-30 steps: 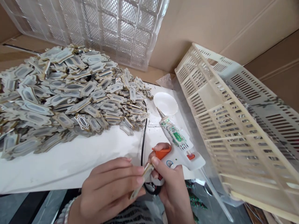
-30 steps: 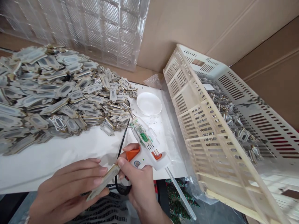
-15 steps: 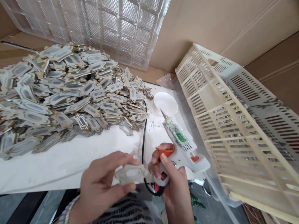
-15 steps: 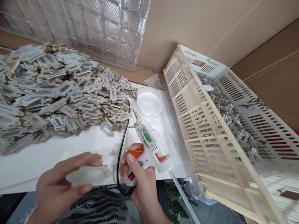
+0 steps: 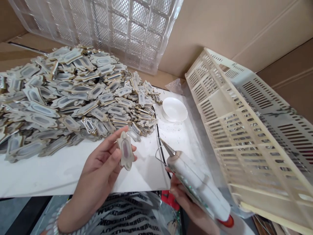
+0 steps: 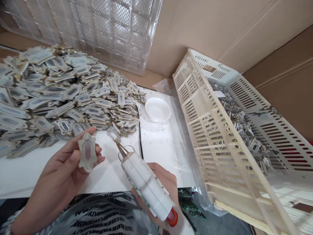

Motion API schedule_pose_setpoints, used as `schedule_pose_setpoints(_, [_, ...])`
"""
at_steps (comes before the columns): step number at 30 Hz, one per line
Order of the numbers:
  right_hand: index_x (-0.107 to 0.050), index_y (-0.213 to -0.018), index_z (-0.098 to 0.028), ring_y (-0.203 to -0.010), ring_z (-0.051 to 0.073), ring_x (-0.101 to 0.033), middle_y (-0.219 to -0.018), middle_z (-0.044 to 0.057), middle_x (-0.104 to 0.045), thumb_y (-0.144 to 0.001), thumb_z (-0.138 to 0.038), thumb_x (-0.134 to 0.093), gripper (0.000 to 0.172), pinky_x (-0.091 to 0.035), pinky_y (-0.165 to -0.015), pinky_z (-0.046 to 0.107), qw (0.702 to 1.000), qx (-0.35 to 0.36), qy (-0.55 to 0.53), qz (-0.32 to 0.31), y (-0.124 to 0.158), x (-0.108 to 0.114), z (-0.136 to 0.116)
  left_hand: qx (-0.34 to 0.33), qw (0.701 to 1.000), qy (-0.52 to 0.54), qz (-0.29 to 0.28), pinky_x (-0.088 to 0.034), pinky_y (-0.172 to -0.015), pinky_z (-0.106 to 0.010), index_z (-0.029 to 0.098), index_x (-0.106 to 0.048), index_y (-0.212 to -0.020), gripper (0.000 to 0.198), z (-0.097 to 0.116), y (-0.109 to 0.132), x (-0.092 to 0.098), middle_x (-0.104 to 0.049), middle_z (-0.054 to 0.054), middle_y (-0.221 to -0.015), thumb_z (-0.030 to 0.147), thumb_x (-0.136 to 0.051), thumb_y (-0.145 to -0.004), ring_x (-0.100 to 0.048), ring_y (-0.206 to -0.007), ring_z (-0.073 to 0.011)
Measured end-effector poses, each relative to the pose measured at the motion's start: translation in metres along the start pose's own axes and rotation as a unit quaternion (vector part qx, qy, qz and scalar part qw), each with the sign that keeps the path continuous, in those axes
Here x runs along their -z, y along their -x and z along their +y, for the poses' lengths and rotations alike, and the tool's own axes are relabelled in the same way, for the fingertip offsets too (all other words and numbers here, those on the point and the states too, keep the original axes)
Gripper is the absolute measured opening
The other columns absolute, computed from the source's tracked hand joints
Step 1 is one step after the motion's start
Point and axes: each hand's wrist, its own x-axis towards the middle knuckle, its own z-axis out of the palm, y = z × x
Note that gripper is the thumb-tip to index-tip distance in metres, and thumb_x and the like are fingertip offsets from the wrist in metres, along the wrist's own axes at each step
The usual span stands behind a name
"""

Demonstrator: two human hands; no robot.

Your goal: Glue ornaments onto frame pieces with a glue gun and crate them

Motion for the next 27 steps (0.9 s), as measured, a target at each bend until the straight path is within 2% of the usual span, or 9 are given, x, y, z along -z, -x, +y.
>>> schedule_pose_setpoints(2, [-0.073,-0.091,-0.026,-0.064,0.018,-0.066,-0.08,0.003,-0.069,-0.093,-0.025,-0.068,0.006,-0.059,-0.063,0.029,0.999,0.03,0.001,-0.023,-0.001,-0.002,0.001,0.006,1.0,0.008,0.006,-0.062,-0.07,-0.014,0.038,-0.08,-0.106,0.044,0.001,0.001,-0.001,-0.078,0.002,-0.081,0.046,-0.094,-0.066,-0.074,-0.073,-0.0114])
schedule_pose_setpoints(4, [-0.073,-0.094,-0.026,-0.063,0.016,-0.065,-0.08,0.002,-0.068,-0.094,-0.017,-0.065,0.012,-0.059,-0.064,0.026,0.996,0.071,0.013,-0.058,-0.001,-0.003,0.004,0.019,1.0,0.019,-0.005,-0.061,-0.068,-0.013,0.038,-0.08,-0.107,0.043,0.0,0.002,-0.002,-0.078,0.003,-0.08,0.046,-0.094,-0.066,-0.072,-0.069,-0.0096])
schedule_pose_setpoints(7, [-0.073,-0.099,-0.025,-0.066,0.015,-0.066,-0.09,0.004,-0.072,-0.095,-0.018,-0.064,0.012,-0.057,-0.063,0.023,0.991,0.101,0.036,-0.086,-0.001,-0.005,0.006,0.038,0.998,0.035,-0.031,-0.06,-0.067,-0.011,0.038,-0.079,-0.111,0.044,0.0,0.004,-0.002,-0.078,0.003,-0.08,0.045,-0.093,-0.069,-0.069,-0.066,-0.008])
schedule_pose_setpoints(11, [-0.075,-0.093,-0.024,-0.064,0.014,-0.065,-0.088,0.003,-0.072,-0.098,-0.023,-0.063,0.013,-0.055,-0.062,0.023,0.992,0.087,0.029,-0.09,-0.003,-0.008,0.002,0.058,0.997,0.042,-0.041,-0.059,-0.065,-0.01,0.037,-0.079,-0.11,0.044,0.002,0.006,-0.001,-0.078,0.003,-0.081,0.045,-0.093,-0.069,-0.069,-0.067,-0.0078])
schedule_pose_setpoints(18, [-0.078,-0.083,-0.025,-0.064,0.016,-0.065,-0.086,0.004,-0.073,-0.097,-0.021,-0.064,0.021,-0.054,-0.063,0.026,0.996,0.022,-0.005,-0.085,-0.006,-0.012,-0.01,0.06,0.996,0.033,-0.048,-0.058,-0.069,-0.01,0.037,-0.08,-0.108,0.039,0.003,0.008,0.001,-0.08,0.002,-0.085,0.047,-0.091,-0.072,-0.07,-0.065,-0.0068])
schedule_pose_setpoints(24, [-0.078,-0.076,-0.025,-0.065,0.016,-0.065,-0.086,0.004,-0.074,-0.097,-0.022,-0.064,0.024,-0.053,-0.064,0.026,0.996,-0.001,-0.026,-0.08,-0.006,-0.012,-0.012,0.061,0.996,0.028,-0.052,-0.058,-0.068,-0.009,0.038,-0.08,-0.107,0.037,0.003,0.009,0.002,-0.08,0.002,-0.084,0.047,-0.09,-0.073,-0.07,-0.064,-0.0065])
schedule_pose_setpoints(27, [-0.078,-0.079,-0.025,-0.062,0.015,-0.063,-0.085,0.004,-0.074,-0.096,-0.023,-0.065,0.022,-0.053,-0.062,0.026,0.996,0.01,-0.022,-0.086,-0.007,-0.012,-0.01,0.06,0.997,0.019,-0.055,-0.057,-0.07,-0.009,0.038,-0.079,-0.109,0.037,0.002,0.009,0.003,-0.079,0.001,-0.08,0.048,-0.089,-0.075,-0.071,-0.066,-0.0073])
